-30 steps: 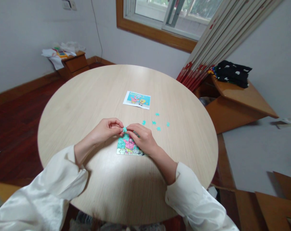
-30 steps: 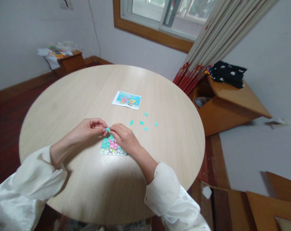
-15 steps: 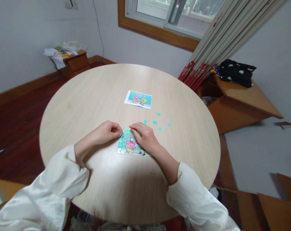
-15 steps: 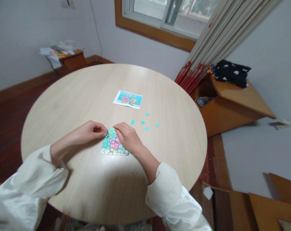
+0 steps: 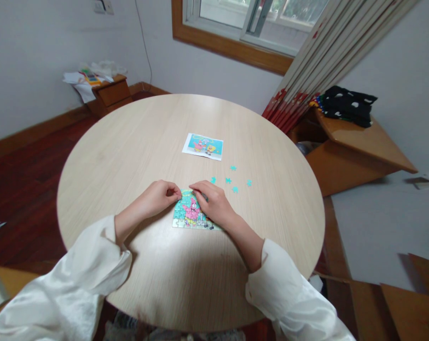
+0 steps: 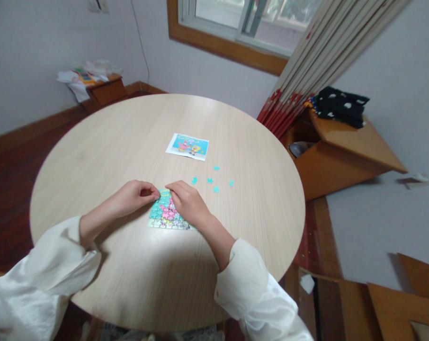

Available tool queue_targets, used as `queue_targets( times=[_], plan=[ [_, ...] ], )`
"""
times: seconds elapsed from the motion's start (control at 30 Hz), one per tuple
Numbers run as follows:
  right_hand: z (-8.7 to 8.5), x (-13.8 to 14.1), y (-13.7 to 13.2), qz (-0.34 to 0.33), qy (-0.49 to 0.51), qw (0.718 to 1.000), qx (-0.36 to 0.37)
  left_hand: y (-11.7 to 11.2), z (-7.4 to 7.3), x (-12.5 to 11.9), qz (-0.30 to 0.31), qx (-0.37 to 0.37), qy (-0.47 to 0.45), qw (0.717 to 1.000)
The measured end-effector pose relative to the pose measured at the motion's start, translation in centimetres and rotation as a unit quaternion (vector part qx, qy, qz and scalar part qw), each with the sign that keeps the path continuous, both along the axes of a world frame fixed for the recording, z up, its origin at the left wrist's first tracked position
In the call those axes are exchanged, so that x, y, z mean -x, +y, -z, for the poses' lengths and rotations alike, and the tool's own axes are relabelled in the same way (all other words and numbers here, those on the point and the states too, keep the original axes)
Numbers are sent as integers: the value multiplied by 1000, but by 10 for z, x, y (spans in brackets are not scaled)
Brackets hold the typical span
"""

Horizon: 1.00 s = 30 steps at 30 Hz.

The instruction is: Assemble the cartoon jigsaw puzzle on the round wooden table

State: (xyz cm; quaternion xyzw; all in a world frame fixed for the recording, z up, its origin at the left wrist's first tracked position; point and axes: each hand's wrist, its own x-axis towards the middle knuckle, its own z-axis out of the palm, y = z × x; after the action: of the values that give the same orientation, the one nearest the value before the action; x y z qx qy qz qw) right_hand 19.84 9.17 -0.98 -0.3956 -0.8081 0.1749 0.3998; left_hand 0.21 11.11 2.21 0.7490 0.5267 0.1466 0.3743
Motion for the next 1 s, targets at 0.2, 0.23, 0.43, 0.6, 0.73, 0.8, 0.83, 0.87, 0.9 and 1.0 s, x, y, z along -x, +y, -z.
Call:
queue_targets(
  times=[0.2,0.23,0.43,0.6,0.73,0.8,0.83,0.87,0.9,1.0],
  plan=[
    [1,-1,2,3,-2,1000,-12,-3,4,-4,-2,-60,37,997],
    [1,-1,2,3,-3,1000,-14,-4,5,-4,-5,-65,38,997],
    [2,-1,2,0,-8,1000,-30,-5,6,-6,-8,-73,45,996],
    [2,0,2,2,-16,1000,-23,-8,7,-7,22,-122,70,990],
    [1,-1,2,0,-19,1000,-20,-9,8,-6,50,-134,89,986],
    [1,0,2,-2,-18,1000,-25,-9,7,-6,57,-129,102,985],
    [0,0,2,-3,-17,999,-29,-9,7,-6,55,-127,110,984],
    [0,0,1,-3,-16,999,-33,-8,7,-5,48,-125,120,984],
    [-1,0,1,-2,-17,999,-35,-8,6,-5,38,-125,131,983],
    [-2,0,0,2,-22,999,-31,-8,5,-5,-3,-122,166,979]
  ],
)
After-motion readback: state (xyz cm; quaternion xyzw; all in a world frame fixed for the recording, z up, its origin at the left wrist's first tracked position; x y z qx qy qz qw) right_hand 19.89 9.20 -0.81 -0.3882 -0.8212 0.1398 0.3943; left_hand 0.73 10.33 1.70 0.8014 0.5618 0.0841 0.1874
